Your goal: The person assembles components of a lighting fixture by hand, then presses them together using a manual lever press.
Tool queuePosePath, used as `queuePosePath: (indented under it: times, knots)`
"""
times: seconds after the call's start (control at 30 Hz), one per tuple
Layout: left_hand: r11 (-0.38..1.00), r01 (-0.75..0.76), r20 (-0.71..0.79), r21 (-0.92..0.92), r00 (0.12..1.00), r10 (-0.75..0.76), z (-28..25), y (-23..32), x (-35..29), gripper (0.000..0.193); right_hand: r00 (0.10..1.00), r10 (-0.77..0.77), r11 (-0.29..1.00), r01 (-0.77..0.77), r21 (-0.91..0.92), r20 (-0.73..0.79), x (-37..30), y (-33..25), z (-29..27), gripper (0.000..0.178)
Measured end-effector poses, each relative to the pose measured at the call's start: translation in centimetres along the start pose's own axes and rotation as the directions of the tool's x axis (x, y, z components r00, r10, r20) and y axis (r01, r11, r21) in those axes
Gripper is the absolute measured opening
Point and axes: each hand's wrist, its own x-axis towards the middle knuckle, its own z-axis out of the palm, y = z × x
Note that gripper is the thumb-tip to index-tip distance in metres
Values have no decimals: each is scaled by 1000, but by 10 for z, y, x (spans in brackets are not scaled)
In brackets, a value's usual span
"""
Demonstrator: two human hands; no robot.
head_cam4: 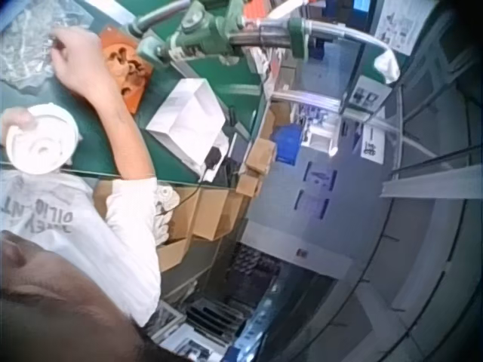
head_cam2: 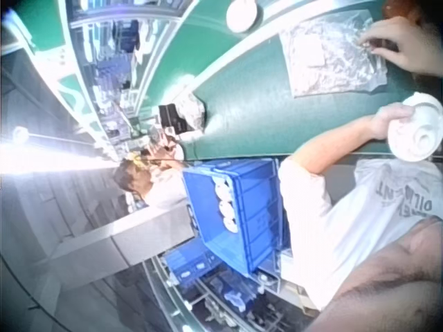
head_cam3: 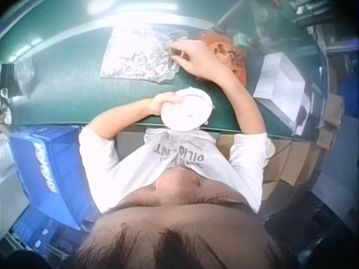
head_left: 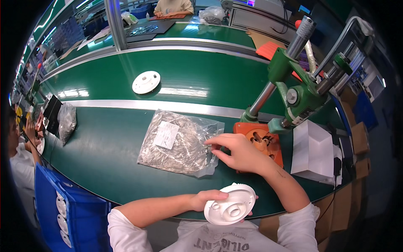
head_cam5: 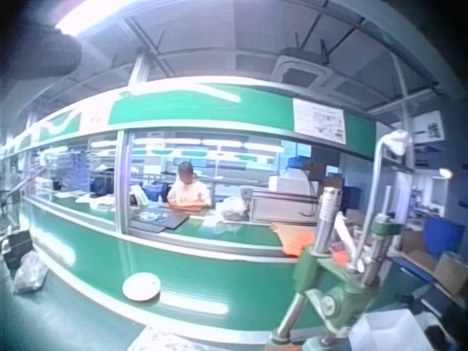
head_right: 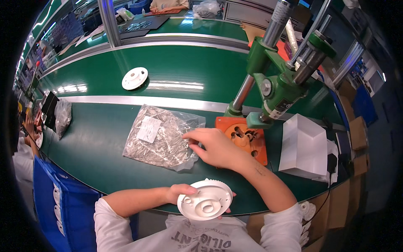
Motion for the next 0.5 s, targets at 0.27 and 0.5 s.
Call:
queuePosePath:
  times: [0.27, 0.5]
  knots:
    - [987, -156, 60, -40, 986, 158, -2, 12, 1, 126, 907, 382, 757, -198, 622, -176, -63, -29, -28, 13]
    - [939, -328, -242, 105, 907, 344, 8, 15, -8, 112, 920, 8, 987, 56, 152, -391, -95, -57, -23, 14]
